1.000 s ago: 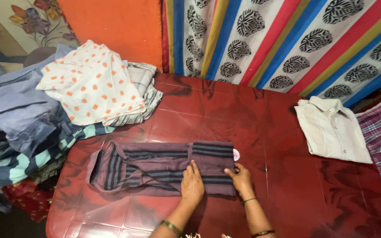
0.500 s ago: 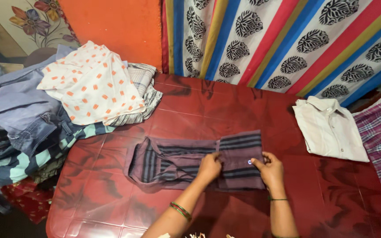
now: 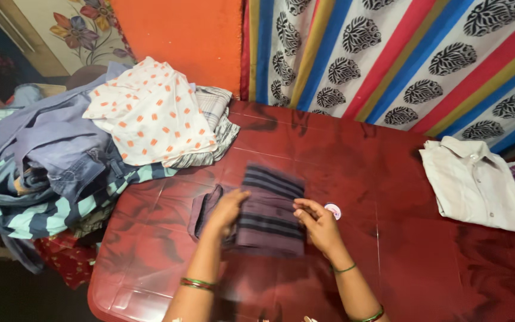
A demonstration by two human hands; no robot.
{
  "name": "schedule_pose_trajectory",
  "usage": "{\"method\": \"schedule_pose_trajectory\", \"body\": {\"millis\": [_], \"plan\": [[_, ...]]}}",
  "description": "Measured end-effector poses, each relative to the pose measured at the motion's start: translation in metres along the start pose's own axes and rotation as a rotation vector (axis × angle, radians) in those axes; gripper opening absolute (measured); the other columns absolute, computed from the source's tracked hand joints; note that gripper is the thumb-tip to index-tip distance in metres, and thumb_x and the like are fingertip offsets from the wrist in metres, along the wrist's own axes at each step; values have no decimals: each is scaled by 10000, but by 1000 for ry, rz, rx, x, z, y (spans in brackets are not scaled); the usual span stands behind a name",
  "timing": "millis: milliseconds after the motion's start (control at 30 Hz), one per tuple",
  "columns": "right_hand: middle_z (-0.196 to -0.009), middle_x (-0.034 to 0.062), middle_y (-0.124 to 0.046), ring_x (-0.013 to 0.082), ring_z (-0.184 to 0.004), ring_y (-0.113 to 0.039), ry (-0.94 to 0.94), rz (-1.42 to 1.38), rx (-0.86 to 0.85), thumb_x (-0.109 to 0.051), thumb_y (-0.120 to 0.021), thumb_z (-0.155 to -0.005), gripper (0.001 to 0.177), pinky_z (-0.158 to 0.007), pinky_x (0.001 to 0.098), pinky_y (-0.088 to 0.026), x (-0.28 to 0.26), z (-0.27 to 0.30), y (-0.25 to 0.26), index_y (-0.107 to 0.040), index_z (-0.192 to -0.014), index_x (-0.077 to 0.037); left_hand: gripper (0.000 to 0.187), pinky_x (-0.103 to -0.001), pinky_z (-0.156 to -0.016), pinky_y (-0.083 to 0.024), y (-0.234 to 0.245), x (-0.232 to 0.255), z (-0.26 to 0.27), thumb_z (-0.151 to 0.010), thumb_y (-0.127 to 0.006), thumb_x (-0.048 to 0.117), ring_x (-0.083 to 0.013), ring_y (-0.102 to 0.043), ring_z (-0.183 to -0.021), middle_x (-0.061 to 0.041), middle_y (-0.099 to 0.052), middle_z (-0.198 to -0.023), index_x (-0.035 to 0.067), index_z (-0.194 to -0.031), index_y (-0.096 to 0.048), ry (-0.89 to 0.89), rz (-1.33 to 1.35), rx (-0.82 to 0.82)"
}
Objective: The person folds a shirt and a patterned blouse on a flat surface.
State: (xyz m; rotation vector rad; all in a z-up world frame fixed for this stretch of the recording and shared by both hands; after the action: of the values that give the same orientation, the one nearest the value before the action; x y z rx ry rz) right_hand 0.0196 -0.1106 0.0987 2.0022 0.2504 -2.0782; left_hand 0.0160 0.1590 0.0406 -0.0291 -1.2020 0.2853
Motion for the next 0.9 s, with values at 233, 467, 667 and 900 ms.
{"method": "schedule_pose_trajectory", "body": {"millis": [233, 467, 667, 900], "plan": [[-1130, 70, -722, 209, -787, -657, -52, 363, 144, -76, -593, -965, 258, -708, 321, -542, 73, -1, -4, -728, -1184, -46, 437, -492, -918, -569, 96, -23, -11, -924, -630, 296, -326, -697, -1022, -185, -724, -1196, 17, -1258, -665, 245, 374, 114], [-1480, 157, -542, 332, -1354, -530, 362, 547, 52, -49, -574, -918, 501, -1111, 402, -428, 68, -11, -41, -573, -1419, -74, 532, -401, -874, -577, 90, -12, 3, -851, -725, 134, -231, -690, -1029, -116, -712, -1172, 103, -1357, -562, -22, 233, 62], [-1584, 193, -450, 347, -1463, -410, 355, 414, 99, -244, -561, -1024, 566, -1151, 456, -341, 85, -4, -39, -439, -1537, -38, 512, -383, -828, -576, 98, 4, -2, -870, -696, 83, -236, -683, -979, -131, -716, -1143, 59, -1371, -594, -94, 297, 79], [-1319, 93, -648, 183, -1053, -577, -150, -64, 192, -395, -490, -1063, 488, -847, 334, -483, 160, -84, -36, -597, -1422, -83, 562, -352, -906, -556, 141, -7, 18, -864, -683, 46, -199, -700, -1038, -107, -724, -1205, 82, -1413, -566, -119, 310, 16]]}}
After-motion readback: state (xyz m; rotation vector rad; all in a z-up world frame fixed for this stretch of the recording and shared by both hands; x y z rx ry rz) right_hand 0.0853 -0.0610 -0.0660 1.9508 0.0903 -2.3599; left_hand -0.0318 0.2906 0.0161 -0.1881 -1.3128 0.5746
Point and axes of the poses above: each hand's wrist, its own z-axis away from the middle knuckle, its own y-axis out of the back of the hand, x = y × z, the point moved 2 cm from there along -z, towards the middle knuckle
